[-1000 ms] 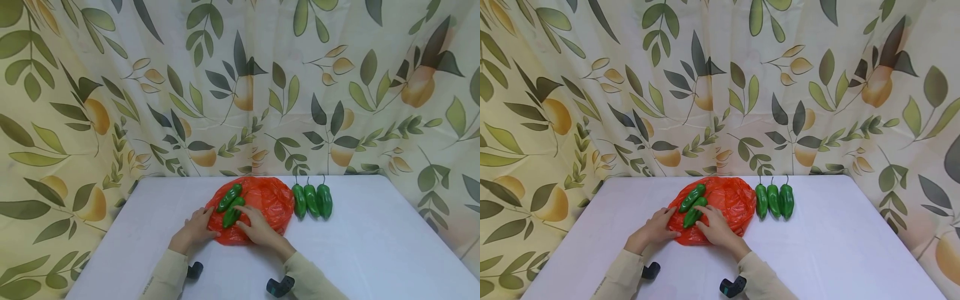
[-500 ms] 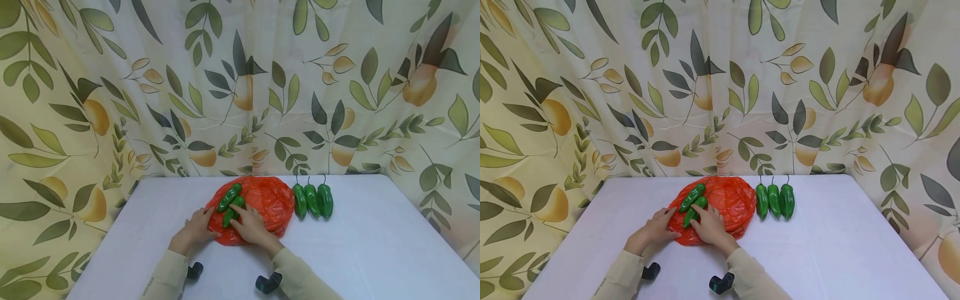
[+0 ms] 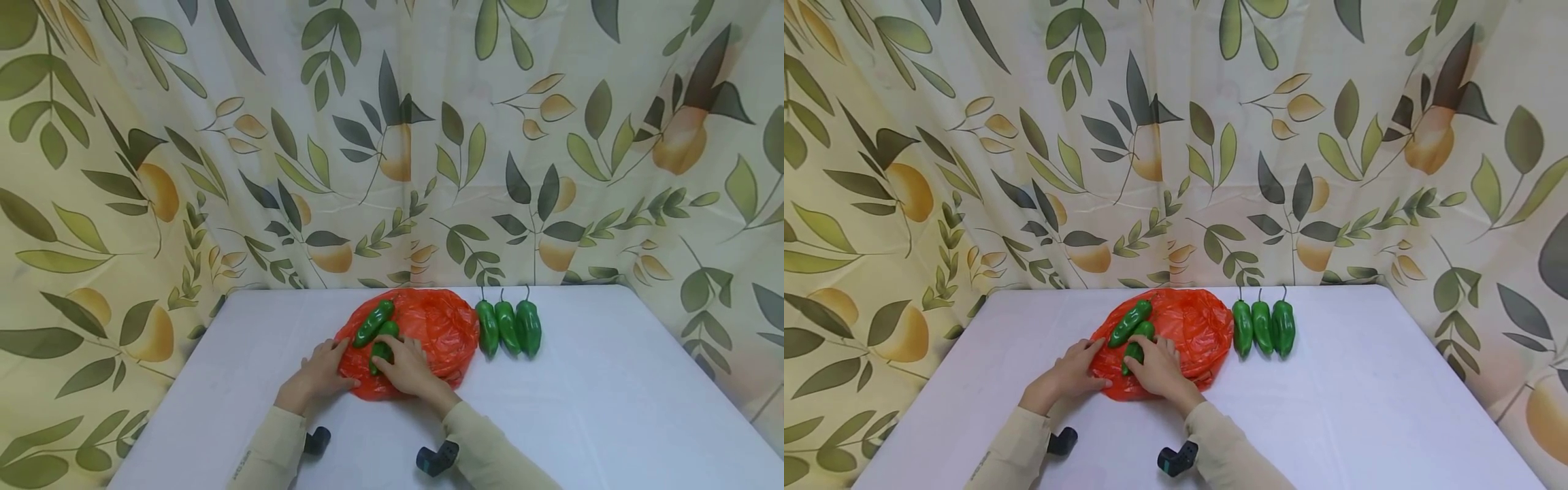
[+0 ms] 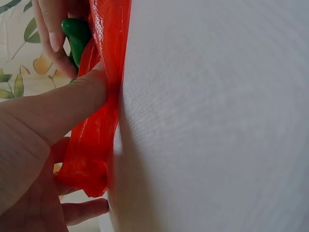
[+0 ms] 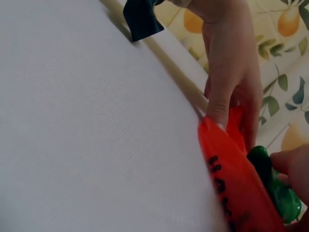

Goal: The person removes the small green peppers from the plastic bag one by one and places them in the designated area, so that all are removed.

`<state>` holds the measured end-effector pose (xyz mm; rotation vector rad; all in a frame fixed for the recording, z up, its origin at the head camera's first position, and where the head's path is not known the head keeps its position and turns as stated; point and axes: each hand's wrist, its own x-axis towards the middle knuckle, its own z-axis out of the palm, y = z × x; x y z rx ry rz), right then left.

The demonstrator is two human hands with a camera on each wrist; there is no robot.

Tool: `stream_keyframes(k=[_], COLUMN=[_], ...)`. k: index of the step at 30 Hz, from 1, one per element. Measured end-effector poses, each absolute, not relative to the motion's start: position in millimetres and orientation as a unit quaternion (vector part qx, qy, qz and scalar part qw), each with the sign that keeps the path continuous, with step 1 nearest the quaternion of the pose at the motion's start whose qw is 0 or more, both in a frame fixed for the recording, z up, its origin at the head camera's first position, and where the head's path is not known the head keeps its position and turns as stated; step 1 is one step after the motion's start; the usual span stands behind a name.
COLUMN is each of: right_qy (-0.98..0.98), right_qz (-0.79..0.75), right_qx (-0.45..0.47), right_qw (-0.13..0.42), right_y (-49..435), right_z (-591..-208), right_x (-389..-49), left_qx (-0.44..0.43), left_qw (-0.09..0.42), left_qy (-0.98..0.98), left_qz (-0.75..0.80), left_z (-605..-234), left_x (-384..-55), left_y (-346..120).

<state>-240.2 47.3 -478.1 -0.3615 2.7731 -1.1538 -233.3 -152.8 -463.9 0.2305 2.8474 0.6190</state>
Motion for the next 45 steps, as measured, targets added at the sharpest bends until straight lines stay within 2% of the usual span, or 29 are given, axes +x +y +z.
stream_keyframes(k=[19, 45], right_qy=[0.852, 0.866], right_qz=[-0.503, -0.476], right_qx=[-0.140, -0.150], right_qw=[0.049, -0.002], right_y=[67, 119], right_z=[-478, -461], right_x=[-240, -212], left_qx=[0.066, 0.059], left_qw=[0.118, 0.116], left_qy=[0.966, 0.966], left_qz=[0.219, 0.222], left_z=[-465, -464], left_x=[-233, -230], left_y=[-152, -152])
